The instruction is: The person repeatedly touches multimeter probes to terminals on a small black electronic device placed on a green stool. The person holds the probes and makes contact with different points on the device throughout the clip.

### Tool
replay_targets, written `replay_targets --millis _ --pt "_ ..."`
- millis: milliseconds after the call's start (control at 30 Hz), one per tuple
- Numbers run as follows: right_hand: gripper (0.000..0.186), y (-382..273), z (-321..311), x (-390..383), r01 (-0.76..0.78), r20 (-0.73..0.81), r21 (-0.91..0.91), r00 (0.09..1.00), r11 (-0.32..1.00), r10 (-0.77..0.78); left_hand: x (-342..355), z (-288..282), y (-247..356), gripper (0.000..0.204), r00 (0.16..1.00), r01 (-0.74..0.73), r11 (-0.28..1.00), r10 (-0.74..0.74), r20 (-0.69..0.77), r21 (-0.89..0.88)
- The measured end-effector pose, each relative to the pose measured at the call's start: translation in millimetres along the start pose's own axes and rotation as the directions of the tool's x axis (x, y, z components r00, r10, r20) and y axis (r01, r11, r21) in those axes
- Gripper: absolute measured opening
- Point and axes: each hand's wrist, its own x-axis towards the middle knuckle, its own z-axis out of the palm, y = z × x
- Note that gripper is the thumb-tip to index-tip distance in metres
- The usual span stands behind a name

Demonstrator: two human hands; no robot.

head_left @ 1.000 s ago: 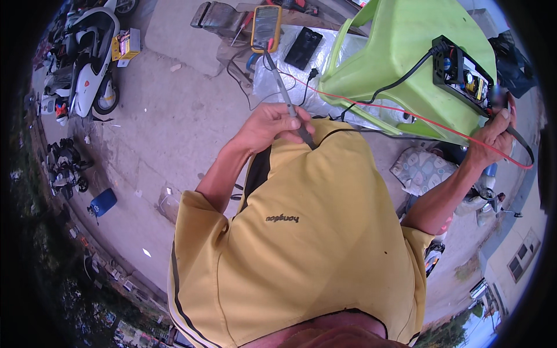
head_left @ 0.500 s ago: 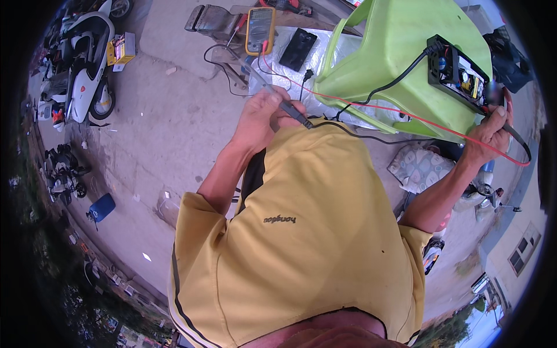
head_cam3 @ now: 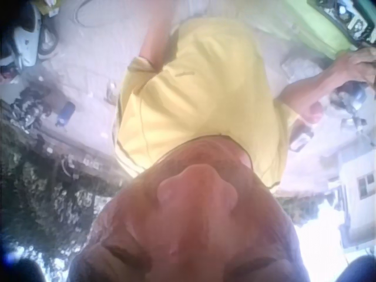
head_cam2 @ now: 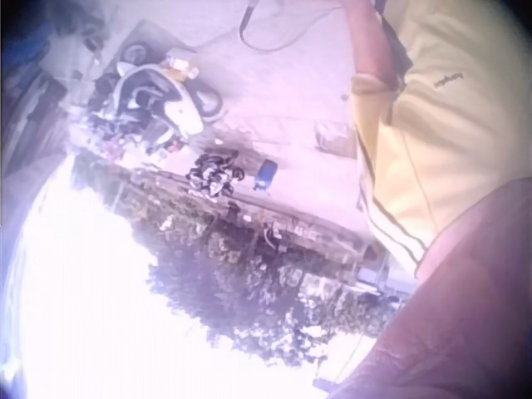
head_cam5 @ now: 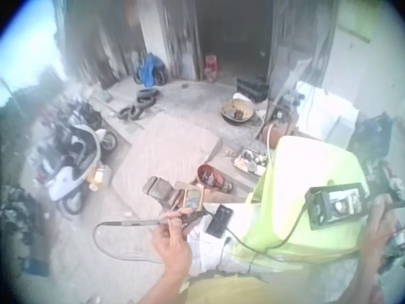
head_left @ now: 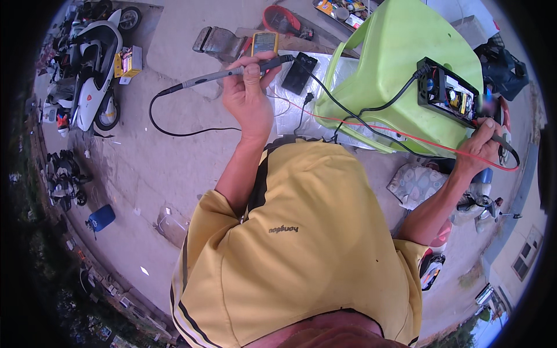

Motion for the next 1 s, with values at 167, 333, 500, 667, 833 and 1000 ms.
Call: replay_targets --millis 167,333,500,667,833,1000 --pt "0.039 0 0 0 0.006 0.013 0.006 1.0 1.0 -0.007 10 1 -22 0.015 0.92 -0.384 0.891 0.348 0.179 0.24" --pt "0.038 5 -1 0 0.003 0.036 0.047 0.999 0.999 -0.005 19 -1 -16 0.014 0.808 -0.582 0.744 0.484 0.336 0.329" --pt "0.037 5 -1 -1 0.016 0.023 0.071 1.0 0.997 -0.018 16 -1 -4 0.019 0.759 -0.644 0.67 0.498 0.419 0.371" --pt "0.037 5 0 -1 0.015 0.021 0.083 1.0 0.996 -0.017 5 -10 15 0.01 0.975 -0.146 0.963 0.102 0.197 0.224" --pt "0.038 4 0 -1 0.008 0.026 0.05 1.0 0.999 -0.009 9 -48 45 0.02 0.842 0.529 0.848 -0.519 0.147 -0.033" --pt "0.038 9 0 0 0.015 0.033 0.058 0.999 0.998 -0.017 1 -83 46 0.021 0.739 0.663 0.748 -0.662 0.124 0.04"
